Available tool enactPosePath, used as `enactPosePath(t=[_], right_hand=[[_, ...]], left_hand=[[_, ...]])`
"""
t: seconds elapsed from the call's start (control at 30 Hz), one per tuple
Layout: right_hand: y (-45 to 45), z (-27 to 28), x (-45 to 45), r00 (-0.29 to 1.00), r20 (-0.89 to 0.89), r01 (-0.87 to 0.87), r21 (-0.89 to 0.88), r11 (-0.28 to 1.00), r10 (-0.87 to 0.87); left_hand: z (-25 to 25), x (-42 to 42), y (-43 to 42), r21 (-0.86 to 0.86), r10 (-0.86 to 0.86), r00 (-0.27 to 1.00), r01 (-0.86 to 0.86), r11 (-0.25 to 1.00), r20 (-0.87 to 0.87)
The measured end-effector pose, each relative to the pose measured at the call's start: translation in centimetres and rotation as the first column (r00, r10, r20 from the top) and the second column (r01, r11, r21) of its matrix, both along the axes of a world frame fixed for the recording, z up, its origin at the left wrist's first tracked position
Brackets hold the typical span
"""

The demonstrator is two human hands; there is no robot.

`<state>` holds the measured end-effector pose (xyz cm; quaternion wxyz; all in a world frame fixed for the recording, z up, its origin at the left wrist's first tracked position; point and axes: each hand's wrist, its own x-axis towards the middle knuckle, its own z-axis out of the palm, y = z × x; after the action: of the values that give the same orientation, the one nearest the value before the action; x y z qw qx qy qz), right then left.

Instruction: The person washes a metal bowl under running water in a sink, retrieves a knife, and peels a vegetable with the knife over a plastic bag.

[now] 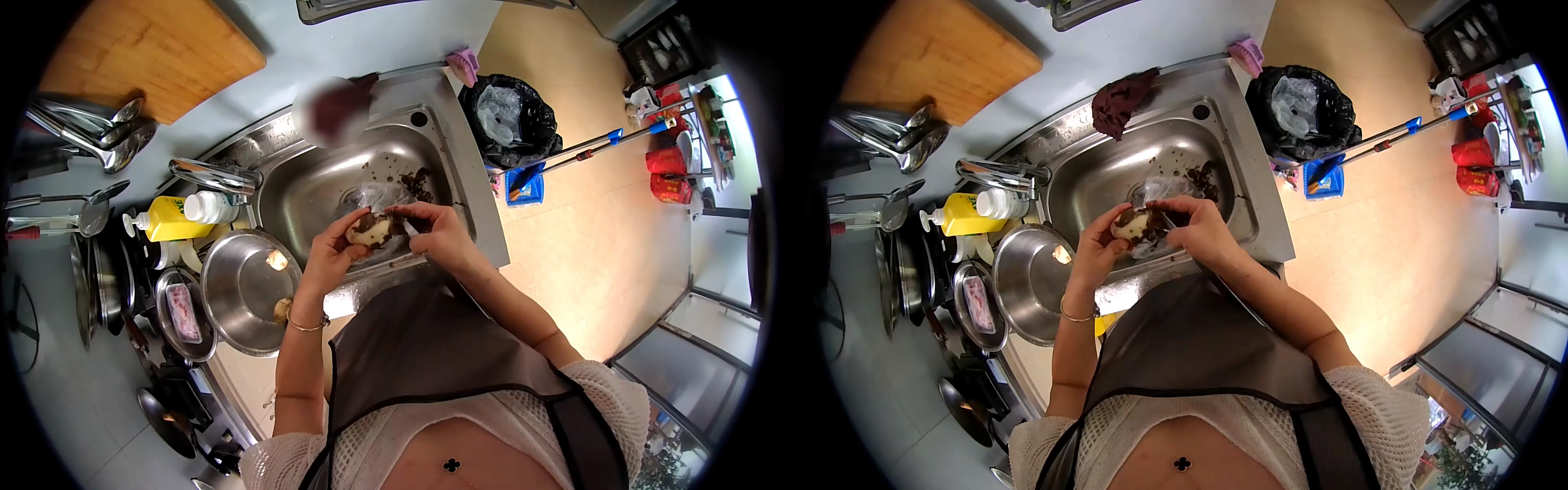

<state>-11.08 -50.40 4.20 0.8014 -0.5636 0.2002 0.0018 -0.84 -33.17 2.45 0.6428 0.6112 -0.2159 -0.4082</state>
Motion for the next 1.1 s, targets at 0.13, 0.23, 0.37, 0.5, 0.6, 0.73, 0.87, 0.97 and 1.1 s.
enactPosePath(t=[0.13, 0.23, 0.37, 0.5, 0.6, 0.73, 0.87, 0.97, 1.1], right_hand=[[1.6, -0.8, -0.3, 0.995, 0.075, 0.075, -0.157, 0.985, -0.064], [2.4, -0.4, -0.4, 0.983, 0.168, 0.145, -0.441, 0.886, -0.078], [0.8, -0.1, -0.2, 1.0, 0.025, 0.023, -0.172, 0.985, -0.019], [0.3, -0.4, 0.0, 1.0, -0.021, -0.013, 0.036, 0.999, 0.014], [2.7, -0.8, -0.3, 0.982, 0.107, 0.169, -0.159, 0.973, -0.154], [1.5, -1.4, -0.2, 0.992, 0.094, 0.109, -0.248, 0.962, -0.088], [0.7, -0.7, 0.0, 1.0, 0.021, -0.007, 0.048, 0.999, 0.006], [2.7, -2.6, -0.3, 0.989, 0.12, 0.09, -0.07, 0.994, -0.081], [1.6, -0.6, 0.0, 0.994, 0.087, 0.071, -0.114, 0.991, -0.061]], left_hand=[[-0.5, -0.5, -0.7, -0.04, 0.046, 0.999, -0.047, 0.998, -0.011], [0.0, -0.9, -1.3, -0.022, 0.062, 0.998, -0.061, 0.998, 0.028], [0.4, -0.3, -0.7, 0.031, 0.033, 0.98, -0.04, 0.999, 0.198], [-0.1, -0.2, -0.4, 0.065, -0.007, 0.975, -0.007, 0.998, 0.221], [-0.2, -0.4, -0.9, 0.072, 0.018, 0.972, -0.036, 0.997, 0.233], [0.1, -0.3, -0.9, 0.075, 0.024, 0.958, -0.047, 0.996, 0.285], [0.5, -0.4, -0.6, 0.048, 0.027, 0.989, -0.034, 0.998, 0.142], [0.1, -0.6, -1.1, 0.072, 0.052, 0.985, -0.064, 0.995, 0.166], [0.8, -0.4, -0.9, 0.092, 0.053, 0.979, -0.072, 0.993, 0.198]])
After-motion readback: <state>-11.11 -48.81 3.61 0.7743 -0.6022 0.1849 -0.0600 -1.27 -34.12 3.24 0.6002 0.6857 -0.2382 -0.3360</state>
